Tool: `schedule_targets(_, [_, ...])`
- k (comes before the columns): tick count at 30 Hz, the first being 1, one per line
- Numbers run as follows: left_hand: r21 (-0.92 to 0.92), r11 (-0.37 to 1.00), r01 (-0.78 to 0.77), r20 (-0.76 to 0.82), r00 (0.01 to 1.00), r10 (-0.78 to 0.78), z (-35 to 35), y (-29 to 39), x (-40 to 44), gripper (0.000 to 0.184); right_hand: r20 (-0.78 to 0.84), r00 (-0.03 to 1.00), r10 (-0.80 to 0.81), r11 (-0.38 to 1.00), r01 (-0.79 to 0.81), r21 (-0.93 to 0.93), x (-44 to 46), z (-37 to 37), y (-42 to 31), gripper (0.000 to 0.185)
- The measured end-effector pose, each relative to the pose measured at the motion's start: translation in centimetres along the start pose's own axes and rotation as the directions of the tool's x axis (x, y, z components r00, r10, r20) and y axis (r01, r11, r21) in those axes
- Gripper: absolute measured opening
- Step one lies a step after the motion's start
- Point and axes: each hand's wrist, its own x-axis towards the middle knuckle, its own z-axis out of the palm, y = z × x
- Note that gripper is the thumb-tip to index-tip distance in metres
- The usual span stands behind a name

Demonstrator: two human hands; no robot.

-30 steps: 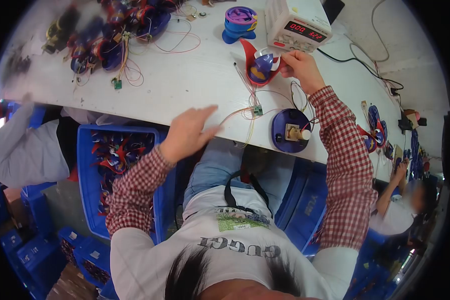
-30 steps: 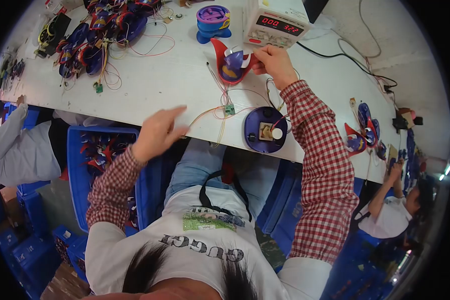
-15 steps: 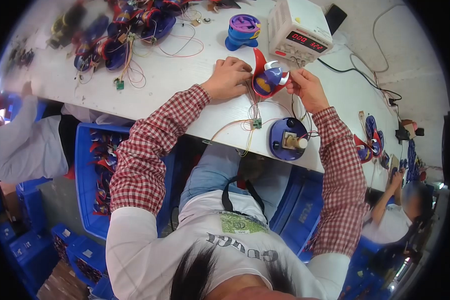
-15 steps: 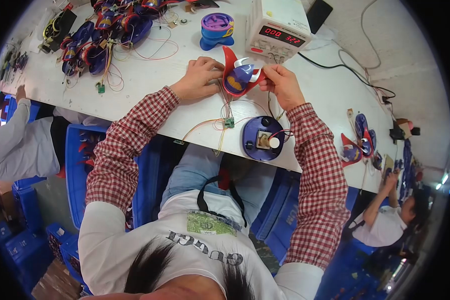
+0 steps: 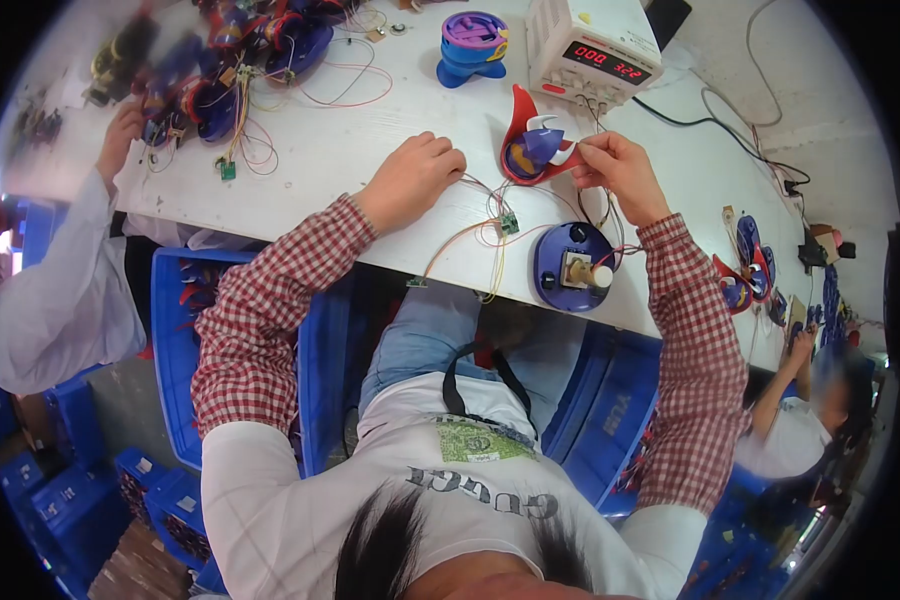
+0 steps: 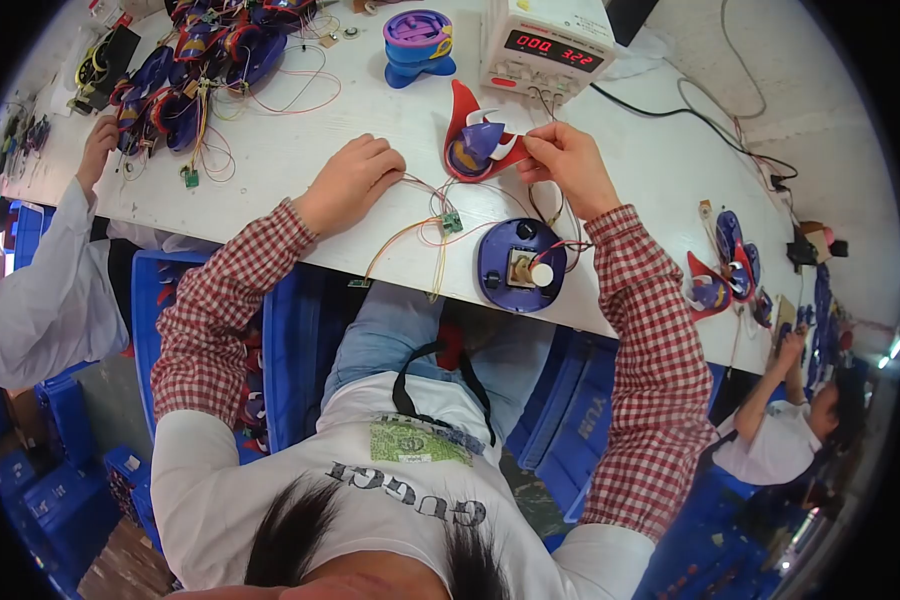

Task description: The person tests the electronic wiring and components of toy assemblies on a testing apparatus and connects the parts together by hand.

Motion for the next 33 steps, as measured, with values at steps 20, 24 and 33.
schedule_targets(20, [-0.346, 0.930, 0.125, -0.370, 0.893, -0.257, 1.3, 6.4, -12.9, 0.029, 0.092, 0.878, -0.470, 0.545, 0.371, -0.752, -12.9, 11.0, -0.3, 0.019])
schedule_targets(24, [-0.233, 0.969, 0.084, -0.387, 0.906, -0.171, 2.9, 7.0, -14.2, 0.026, 0.180, 0.862, -0.473, 0.702, 0.493, -0.515, -13.4, 12.2, 1.4, 0.019])
schedule_targets(33, [-0.947, 0.087, 0.308, 0.212, 0.806, -0.553, 2.0, 8.4, -13.1, 0.014, -0.057, 0.874, -0.483, 0.873, 0.476, -0.104, -17.0, 16.4, 5.0, 0.022])
